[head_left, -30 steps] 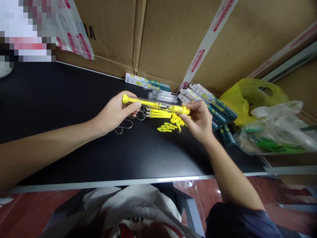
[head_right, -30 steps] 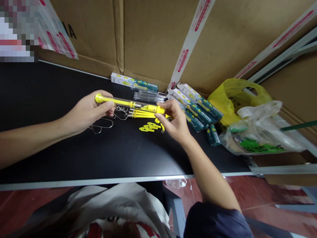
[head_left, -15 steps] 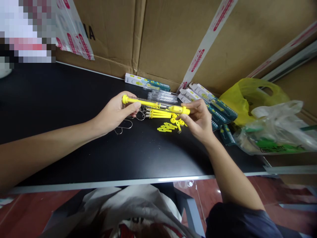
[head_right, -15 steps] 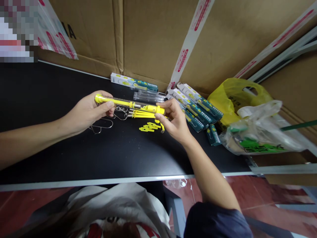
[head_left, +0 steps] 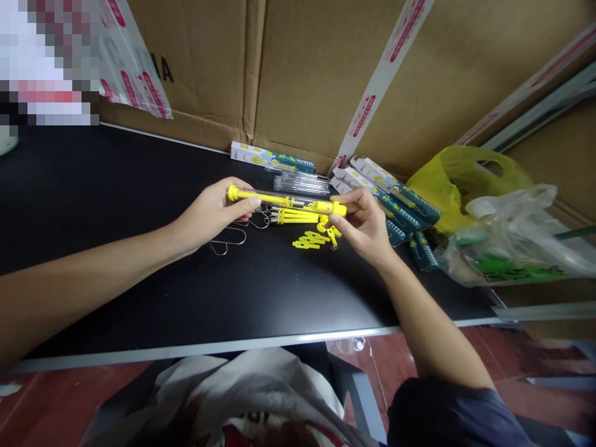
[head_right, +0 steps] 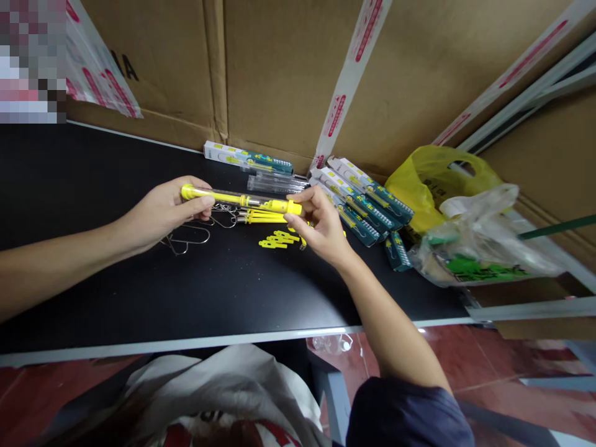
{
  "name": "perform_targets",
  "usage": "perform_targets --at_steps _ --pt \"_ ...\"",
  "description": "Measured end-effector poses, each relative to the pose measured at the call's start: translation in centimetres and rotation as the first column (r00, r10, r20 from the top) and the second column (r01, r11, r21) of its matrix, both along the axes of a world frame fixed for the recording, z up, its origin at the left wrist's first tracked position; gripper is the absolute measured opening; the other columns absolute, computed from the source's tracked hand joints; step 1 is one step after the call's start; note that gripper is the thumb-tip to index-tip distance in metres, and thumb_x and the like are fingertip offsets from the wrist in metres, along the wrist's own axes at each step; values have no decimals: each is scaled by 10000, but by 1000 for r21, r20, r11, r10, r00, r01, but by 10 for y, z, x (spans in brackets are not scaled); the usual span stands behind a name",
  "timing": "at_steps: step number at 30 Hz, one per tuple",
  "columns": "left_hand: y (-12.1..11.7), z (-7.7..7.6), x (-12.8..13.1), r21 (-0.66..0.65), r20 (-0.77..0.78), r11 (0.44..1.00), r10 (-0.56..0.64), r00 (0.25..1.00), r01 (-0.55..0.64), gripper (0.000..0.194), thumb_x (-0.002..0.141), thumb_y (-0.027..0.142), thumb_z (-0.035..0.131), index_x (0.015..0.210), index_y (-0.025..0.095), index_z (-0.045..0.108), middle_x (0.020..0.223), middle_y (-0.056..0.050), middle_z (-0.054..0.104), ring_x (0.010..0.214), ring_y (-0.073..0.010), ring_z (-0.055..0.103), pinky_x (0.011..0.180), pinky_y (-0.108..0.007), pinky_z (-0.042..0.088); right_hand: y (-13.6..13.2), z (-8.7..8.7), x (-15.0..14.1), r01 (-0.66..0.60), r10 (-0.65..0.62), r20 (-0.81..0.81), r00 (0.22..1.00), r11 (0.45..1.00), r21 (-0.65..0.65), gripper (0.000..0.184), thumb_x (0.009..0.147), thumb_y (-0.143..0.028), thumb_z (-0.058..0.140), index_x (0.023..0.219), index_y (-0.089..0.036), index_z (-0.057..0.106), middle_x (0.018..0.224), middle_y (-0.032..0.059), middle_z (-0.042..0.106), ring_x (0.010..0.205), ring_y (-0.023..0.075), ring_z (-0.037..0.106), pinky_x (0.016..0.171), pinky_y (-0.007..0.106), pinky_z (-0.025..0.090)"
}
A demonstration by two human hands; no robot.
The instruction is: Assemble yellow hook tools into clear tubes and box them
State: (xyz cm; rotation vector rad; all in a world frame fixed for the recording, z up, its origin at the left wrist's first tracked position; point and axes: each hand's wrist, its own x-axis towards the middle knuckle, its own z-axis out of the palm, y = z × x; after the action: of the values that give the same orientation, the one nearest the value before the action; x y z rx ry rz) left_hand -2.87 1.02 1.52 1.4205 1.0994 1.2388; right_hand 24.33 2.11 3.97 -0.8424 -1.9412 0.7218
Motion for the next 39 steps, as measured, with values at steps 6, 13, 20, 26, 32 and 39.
perform_targets --at_steps 6,13,20,26,32,39 --pt "3 -3 -4 64 -246 998 -9 969 26 301 693 419 759 862 180 688 799 -27 700 687 -155 610 598 -240 457 4 -3 -1 55 -53 -69 996 998 31 344 794 -454 718 1019 -233 581 873 0 623 689 118 628 626 253 583" --pt "-2 -3 -5 108 -347 984 -97 933 142 350 777 440 695 1026 197 722 984 -60 739 806 -191 662 690 -272 519 -1 -3 -3 38 -33 -140 990 999 29 275 809 -334 722 1042 -234 617 910 -1 616 714 111 626 652 255 582" --pt "-6 -1 -5 271 -516 940 -42 855 209 367 867 432 598 1168 240 682 1195 -37 701 1121 -244 621 1021 -364 432 -4 -2 -3 46 -37 -140 989 997 64 279 808 -309 725 1063 -233 642 950 10 628 736 109 625 674 252 573" --pt "-9 1 -3 266 -576 931 -53 816 248 372 879 396 591 1189 203 659 1206 -35 694 1120 -222 623 1006 -321 438 -6 -1 -6 93 -83 -150 985 994 62 326 791 -378 737 1064 -224 649 991 28 639 736 113 624 652 242 581" --pt "-13 3 -1 286 -575 918 -63 816 274 387 897 411 562 1207 193 641 1184 -46 695 1053 -206 637 945 -298 452 -6 4 -7 71 -55 -219 974 995 63 272 797 -365 738 1034 -261 655 873 -3 648 643 105 627 591 235 577" --pt "-27 11 3 237 -441 922 -179 880 306 474 873 411 602 1305 219 566 810 4 637 654 -112 570 645 -232 463 3 1 -4 40 -66 -300 952 995 -90 330 795 -420 727 1076 -269 639 826 -15 623 593 101 593 591 259 590"
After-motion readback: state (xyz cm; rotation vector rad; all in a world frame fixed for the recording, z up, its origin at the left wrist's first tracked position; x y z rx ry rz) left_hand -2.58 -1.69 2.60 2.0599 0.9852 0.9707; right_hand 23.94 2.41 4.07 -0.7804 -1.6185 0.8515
